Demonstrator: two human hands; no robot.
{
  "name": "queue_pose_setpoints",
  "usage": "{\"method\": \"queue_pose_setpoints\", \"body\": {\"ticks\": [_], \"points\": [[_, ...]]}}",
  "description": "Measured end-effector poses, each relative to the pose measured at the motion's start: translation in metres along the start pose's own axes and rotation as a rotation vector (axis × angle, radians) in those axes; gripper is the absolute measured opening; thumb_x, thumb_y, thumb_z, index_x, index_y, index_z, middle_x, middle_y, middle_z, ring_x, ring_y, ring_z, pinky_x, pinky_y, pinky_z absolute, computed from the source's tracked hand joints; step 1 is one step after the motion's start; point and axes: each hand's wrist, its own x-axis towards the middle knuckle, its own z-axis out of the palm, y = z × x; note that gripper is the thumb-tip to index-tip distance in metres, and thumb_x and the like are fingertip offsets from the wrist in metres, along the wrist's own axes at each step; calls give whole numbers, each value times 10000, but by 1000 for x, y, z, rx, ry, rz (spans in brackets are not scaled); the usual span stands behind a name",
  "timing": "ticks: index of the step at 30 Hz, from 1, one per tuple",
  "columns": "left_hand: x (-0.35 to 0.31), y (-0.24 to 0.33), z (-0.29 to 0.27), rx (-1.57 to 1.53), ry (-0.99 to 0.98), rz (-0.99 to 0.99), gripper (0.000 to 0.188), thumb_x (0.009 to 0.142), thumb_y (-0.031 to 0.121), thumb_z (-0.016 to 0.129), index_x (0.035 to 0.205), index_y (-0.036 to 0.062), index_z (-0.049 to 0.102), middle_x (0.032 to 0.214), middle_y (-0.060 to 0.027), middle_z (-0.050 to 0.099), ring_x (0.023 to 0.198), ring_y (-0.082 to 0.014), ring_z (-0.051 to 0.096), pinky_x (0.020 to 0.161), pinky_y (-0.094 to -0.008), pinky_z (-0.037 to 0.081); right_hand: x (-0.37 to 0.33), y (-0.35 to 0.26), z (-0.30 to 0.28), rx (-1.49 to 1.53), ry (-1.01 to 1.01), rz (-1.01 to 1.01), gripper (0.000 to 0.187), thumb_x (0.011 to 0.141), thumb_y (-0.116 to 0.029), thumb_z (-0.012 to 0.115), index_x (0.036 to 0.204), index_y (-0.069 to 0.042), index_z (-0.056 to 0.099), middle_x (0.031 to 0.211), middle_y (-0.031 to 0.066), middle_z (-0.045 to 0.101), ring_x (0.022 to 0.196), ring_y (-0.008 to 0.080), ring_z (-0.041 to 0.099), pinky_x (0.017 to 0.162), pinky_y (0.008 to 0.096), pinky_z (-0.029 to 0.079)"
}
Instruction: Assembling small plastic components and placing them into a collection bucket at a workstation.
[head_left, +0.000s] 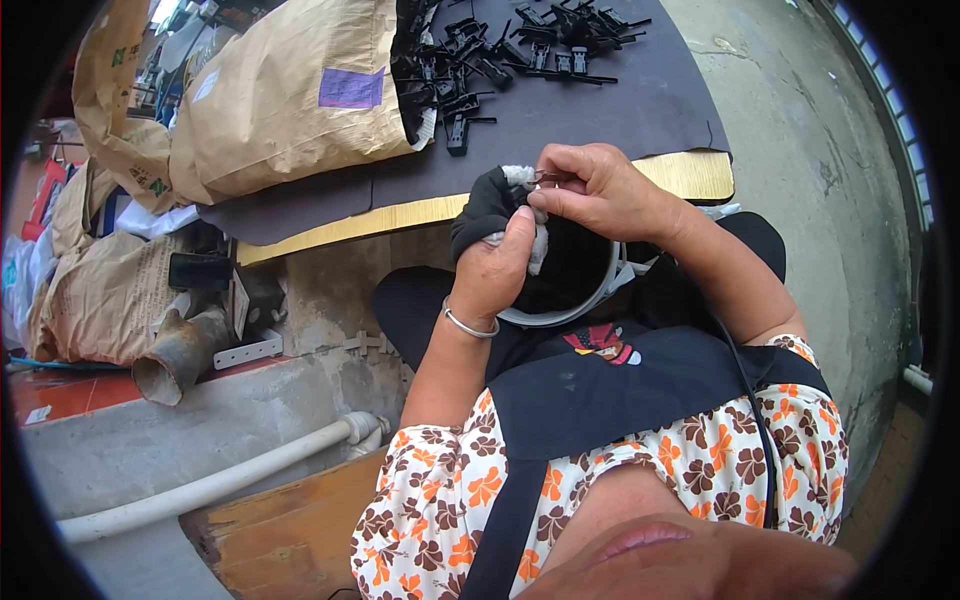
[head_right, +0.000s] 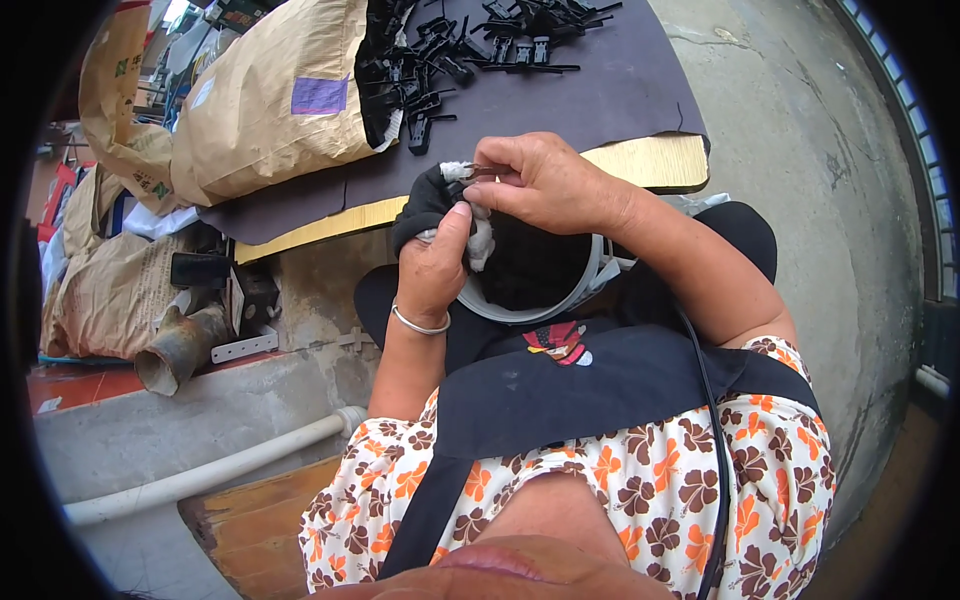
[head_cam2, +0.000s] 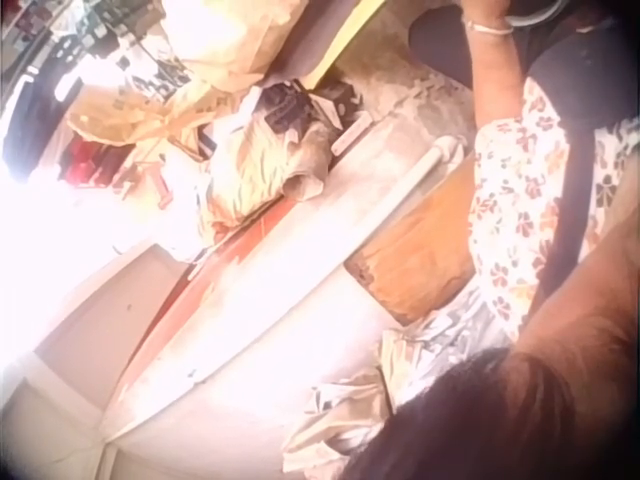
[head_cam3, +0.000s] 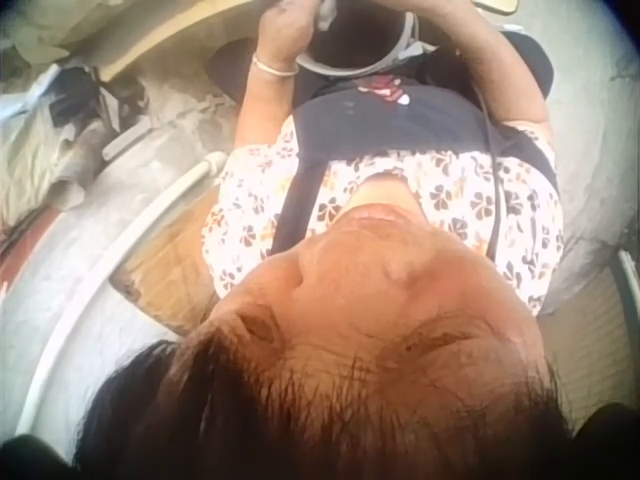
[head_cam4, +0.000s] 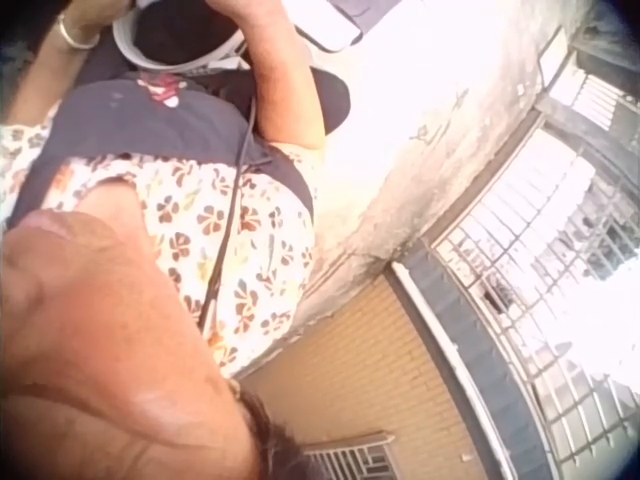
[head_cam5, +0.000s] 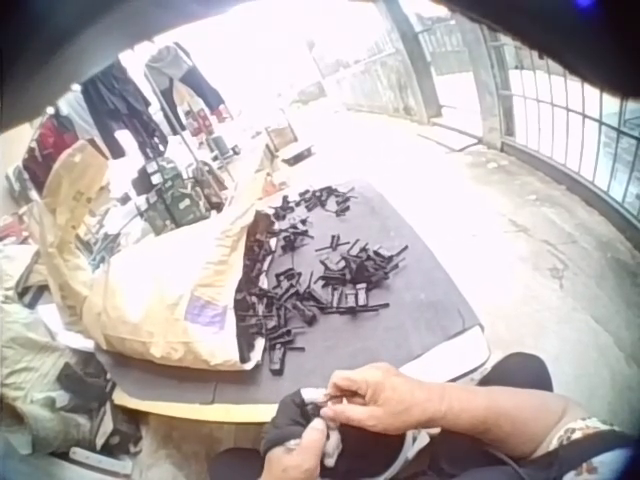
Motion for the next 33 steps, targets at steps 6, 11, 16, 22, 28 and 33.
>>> {"method": "queue_pose_setpoints", "body": {"ticks": [6, 11, 16, 22, 28, 33], "points": [[0, -9, 0, 132, 76, 67, 176, 821, 8, 491, 968, -60, 559, 920, -102, 583, 755, -162, 563, 695, -268, 457, 1, -2, 3, -176, -72, -37, 259, 920, -214, 517, 798, 14, 527, 622, 178, 493, 541, 281, 446, 536, 348, 401], [-5, -2, 1, 358, 113, 226, 156, 809, 11, 484, 921, -64, 564, 965, -144, 569, 796, -242, 581, 725, -297, 460, 1, -4, 16, -158, -81, 47, 281, 905, -237, 526, 818, 21, 595, 691, 199, 588, 629, 324, 565, 610, 385, 445], [-7, 16, -15, 724, -115, 185, 307, 861, 216, 555, 1052, -24, 564, 977, -186, 612, 841, -334, 613, 763, -371, 475, 3, -4, 4, -136, -249, 127, 303, 911, -236, 517, 797, 38, 576, 655, 193, 565, 579, 287, 512, 604, 382, 435], [9, 6, -40, 976, 202, 243, 455, 826, 380, 627, 1072, -3, 610, 980, -184, 638, 899, -310, 617, 809, -356, 473, 6, -7, -7, -273, 0, 48, 312, 908, -187, 528, 709, 33, 432, 568, 117, 339, 532, 173, 313, 494, 335, 323], [82, -30, -38, 1318, 209, -4, 150, 752, 133, 570, 864, 45, 617, 885, -177, 627, 846, -317, 607, 719, -395, 480, 2, 2, -6, -280, -33, 32, 293, 894, -157, 546, 719, 17, 388, 588, 86, 297, 549, 167, 288, 503, 321, 294], [70, -37, -23, 1239, 197, 198, 92, 722, 90, 542, 779, 61, 607, 812, -162, 609, 764, -323, 601, 670, -410, 466, 4, 5, -6, -322, 26, -25, 284, 896, -147, 545, 718, 10, 389, 598, 76, 320, 558, 156, 304, 514, 310, 301]]}}
